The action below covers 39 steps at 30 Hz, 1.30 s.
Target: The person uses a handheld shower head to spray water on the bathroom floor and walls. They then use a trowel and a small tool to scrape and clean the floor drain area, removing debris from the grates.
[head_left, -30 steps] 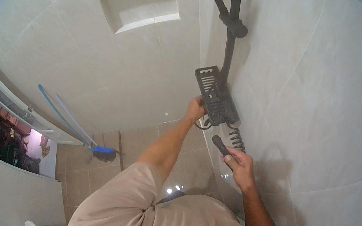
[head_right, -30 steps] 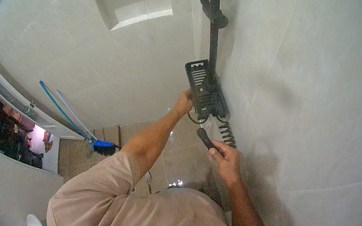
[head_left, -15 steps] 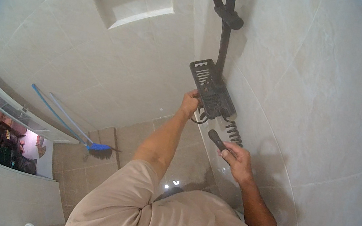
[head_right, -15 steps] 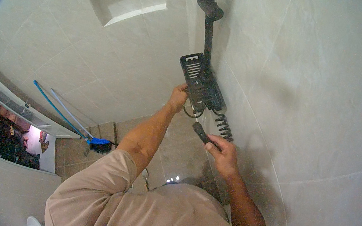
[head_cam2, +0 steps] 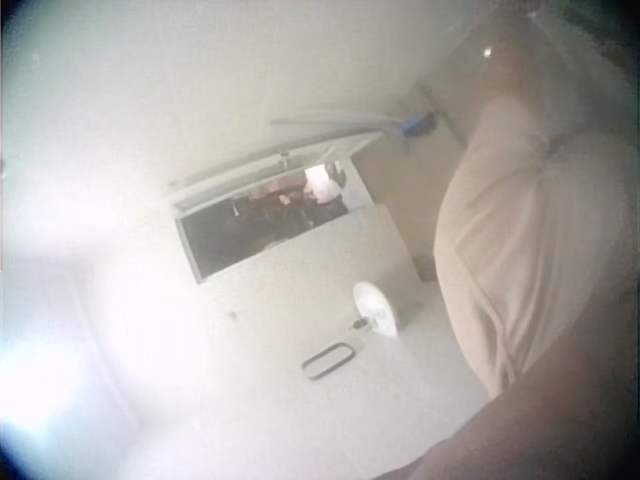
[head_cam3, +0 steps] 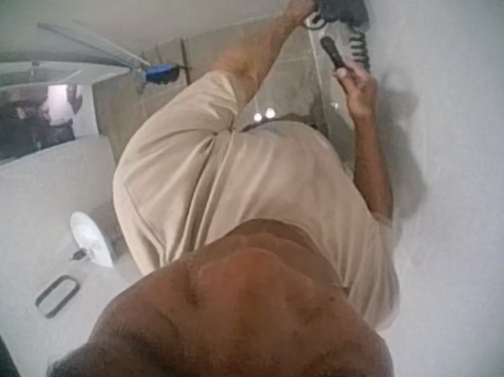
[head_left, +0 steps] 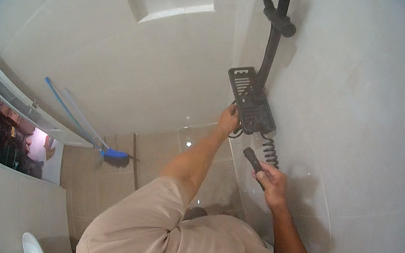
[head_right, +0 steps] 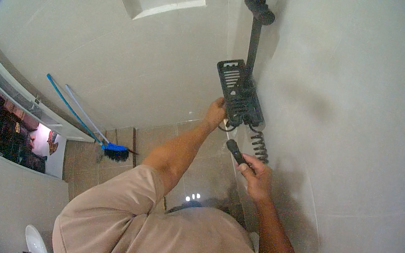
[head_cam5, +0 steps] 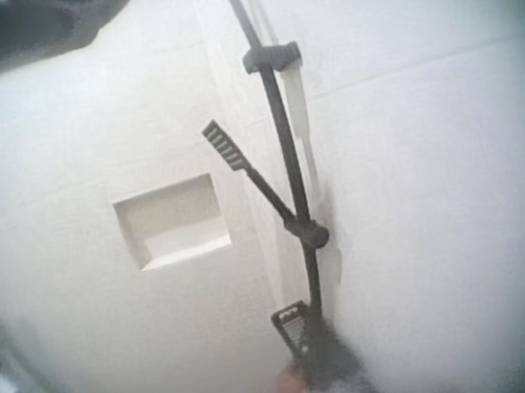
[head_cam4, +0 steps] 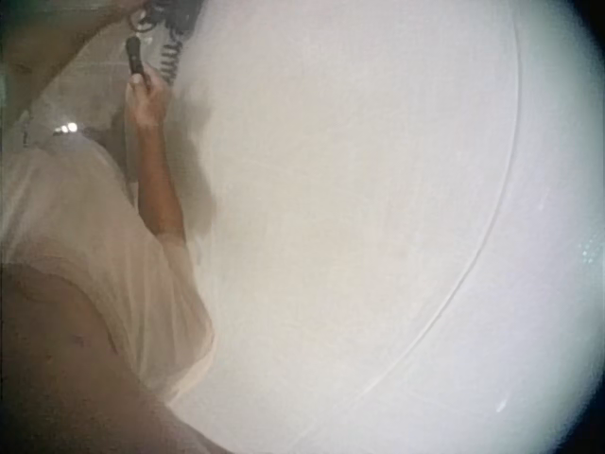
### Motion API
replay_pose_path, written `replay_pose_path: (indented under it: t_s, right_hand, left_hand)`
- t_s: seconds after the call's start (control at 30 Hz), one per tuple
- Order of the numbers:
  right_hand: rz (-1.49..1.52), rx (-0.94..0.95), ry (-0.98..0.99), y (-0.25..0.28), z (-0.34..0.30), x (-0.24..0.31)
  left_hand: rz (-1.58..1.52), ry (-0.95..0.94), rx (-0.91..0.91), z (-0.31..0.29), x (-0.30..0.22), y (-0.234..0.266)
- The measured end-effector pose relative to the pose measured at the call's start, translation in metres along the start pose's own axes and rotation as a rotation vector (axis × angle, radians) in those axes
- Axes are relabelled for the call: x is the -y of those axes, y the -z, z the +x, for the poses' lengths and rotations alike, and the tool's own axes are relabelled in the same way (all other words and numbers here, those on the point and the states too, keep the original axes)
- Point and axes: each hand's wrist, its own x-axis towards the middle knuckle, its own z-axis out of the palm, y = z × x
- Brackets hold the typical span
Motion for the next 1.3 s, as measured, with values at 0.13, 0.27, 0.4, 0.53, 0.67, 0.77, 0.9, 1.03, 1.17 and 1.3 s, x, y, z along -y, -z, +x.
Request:
replay_pose_path:
  t_s: [0.13,0.27,0.4,0.53,0.67,0.77,0.9,1.03,1.17,1.3]
  right_hand:
    - [-0.026,-0.019,-0.025,0.006,-0.003,-0.008]
    - [0.039,-0.059,0.049,0.009,-0.007,-0.016]
    - [0.061,-0.062,-0.014,0.010,-0.008,-0.017]
    - [0.038,-0.083,-0.037,0.009,-0.009,-0.016]
    - [0.123,-0.086,-0.114,0.008,-0.009,-0.016]
    - [0.141,-0.033,-0.123,0.012,-0.005,-0.016]
    - [0.184,-0.037,-0.156,0.018,-0.003,-0.016]
    - [0.267,-0.066,-0.224,0.023,-0.003,-0.019]
    - [0.274,-0.084,-0.238,0.032,0.002,-0.024]
    - [0.280,-0.054,-0.282,0.035,0.006,-0.026]
  left_hand:
    - [0.086,-0.467,-0.147,0.002,0.011,-0.011]
    - [0.228,-0.318,-0.073,-0.002,0.007,-0.005]
    - [0.288,-0.303,-0.075,-0.008,-0.003,0.000]
    - [0.261,-0.326,-0.106,-0.004,-0.005,-0.001]
    - [0.058,-0.141,0.024,0.010,-0.008,0.003]
    - [0.127,-0.114,0.059,0.009,-0.016,0.008]
    - [0.178,-0.329,-0.022,-0.006,-0.026,0.001]
    - [0.186,-0.488,-0.093,-0.010,-0.026,-0.002]
    - [-0.080,-0.132,0.110,0.003,-0.027,0.007]
    - [-0.210,0.012,0.168,0.009,-0.037,0.014]
